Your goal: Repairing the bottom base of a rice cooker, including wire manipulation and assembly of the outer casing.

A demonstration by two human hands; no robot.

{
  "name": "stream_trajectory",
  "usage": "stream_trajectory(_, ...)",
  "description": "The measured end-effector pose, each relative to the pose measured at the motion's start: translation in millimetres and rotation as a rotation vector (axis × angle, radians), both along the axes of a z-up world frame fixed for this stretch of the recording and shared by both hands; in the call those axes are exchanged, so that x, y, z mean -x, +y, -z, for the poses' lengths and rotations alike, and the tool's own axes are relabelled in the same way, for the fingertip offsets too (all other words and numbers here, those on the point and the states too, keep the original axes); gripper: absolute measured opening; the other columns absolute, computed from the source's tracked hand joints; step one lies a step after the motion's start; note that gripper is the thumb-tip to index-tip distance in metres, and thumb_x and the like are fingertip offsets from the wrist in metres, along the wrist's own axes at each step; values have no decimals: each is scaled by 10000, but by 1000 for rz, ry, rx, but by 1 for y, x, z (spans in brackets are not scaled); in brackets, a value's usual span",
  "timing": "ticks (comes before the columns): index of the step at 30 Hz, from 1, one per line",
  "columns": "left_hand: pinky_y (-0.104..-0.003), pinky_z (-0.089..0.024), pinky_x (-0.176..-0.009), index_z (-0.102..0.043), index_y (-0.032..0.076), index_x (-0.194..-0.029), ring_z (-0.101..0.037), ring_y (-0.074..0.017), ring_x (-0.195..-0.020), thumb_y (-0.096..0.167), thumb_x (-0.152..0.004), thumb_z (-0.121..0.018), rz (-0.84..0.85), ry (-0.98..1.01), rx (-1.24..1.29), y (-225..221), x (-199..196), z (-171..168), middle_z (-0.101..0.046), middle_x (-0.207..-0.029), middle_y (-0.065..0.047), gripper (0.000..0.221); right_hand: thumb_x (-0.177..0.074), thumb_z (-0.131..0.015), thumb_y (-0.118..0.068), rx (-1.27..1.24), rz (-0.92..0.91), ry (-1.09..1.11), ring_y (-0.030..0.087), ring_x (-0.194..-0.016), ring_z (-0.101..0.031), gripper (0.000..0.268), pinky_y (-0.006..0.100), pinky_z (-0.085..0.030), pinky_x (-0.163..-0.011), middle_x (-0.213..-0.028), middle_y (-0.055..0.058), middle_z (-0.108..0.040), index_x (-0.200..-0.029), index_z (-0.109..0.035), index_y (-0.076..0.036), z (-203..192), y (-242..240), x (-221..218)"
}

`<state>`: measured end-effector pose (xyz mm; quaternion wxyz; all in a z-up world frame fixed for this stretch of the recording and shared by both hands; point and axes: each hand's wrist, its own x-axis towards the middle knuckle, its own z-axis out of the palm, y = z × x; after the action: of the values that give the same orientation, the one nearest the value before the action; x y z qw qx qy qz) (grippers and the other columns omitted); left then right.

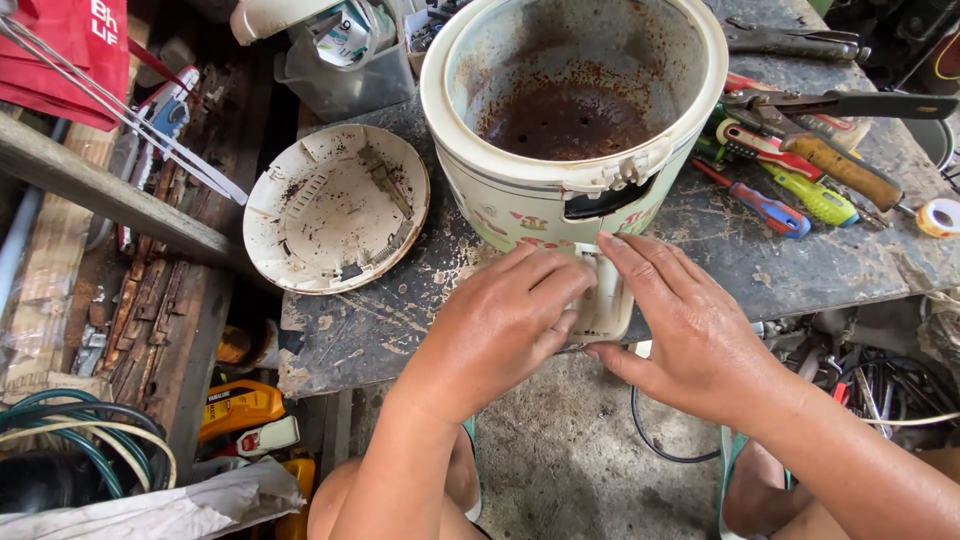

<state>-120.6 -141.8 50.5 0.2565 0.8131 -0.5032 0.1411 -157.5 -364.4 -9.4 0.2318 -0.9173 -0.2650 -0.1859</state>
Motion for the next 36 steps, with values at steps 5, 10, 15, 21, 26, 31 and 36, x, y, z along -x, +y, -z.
stream_trajectory(5,-451,-539,-825,-580,36,-1224,-603,-314,-1079,-25,-802,-771,-53,-69,-39,-5,1,1,-639,-1178,-97,467,-716,-840,-329,-39,62,-28,414,-1317,-490,1018,481,-391,-1131,-1449,256,-510,-1529,-364,55,3,2,0)
stream_trajectory(10,-474,-540,-962,-583,50,-1335,-625,-355,-1243,104,-942,-703,-114,-12,40,-6,1,0,-579,-1389,-141,414,-630,-872,-313,-173,229,9,384,-1263,-515,1038,468,-412,-1092,-1348,220,-524,-1502,-420,23,8,6,1)
stream_trajectory(15,-477,-554,-925,-593,17,-1289,-631,-372,-1199,98,-976,-673,-177,-46,114,-6,0,1,-594,-1337,-180,333,-754,-856,-299,-345,319,-61,349,-1213,-496,910,426,-499,-1001,-1300,233,-481,-1449,-410,84,-5,13,-1)
stream_trajectory(21,-467,-555,-1013,-615,5,-1266,-631,-375,-1230,48,-964,-677,-258,-100,216,-16,-1,6,-578,-1346,-195,312,-778,-848,-243,-494,424,-192,322,-1166,-451,803,384,-526,-829,-1288,206,-460,-1379,-420,74,-4,27,-17)
stream_trajectory(26,-454,-557,-996,-610,21,-1268,-627,-352,-1225,64,-975,-646,-304,-58,271,-22,-3,8,-539,-1385,-176,299,-813,-832,-245,-545,453,-225,342,-1150,-478,763,425,-428,-979,-1256,222,-464,-1353,-407,87,4,39,-33)
stream_trajectory(31,-465,-560,-1009,-609,6,-1271,-614,-379,-1270,88,-987,-646,-319,-66,266,-23,-5,10,-543,-1387,-192,298,-828,-830,-289,-597,443,-207,296,-1089,-465,706,385,-437,-870,-1215,174,-444,-1307,-440,53,-4,42,-40)
stream_trajectory(36,-470,-552,-1009,-599,8,-1284,-614,-389,-1255,46,-967,-646,-329,-63,255,-15,-7,10,-548,-1381,-198,323,-747,-835,-207,-581,431,-171,320,-1169,-456,774,406,-503,-899,-1268,197,-445,-1345,-424,60,-6,36,-33)
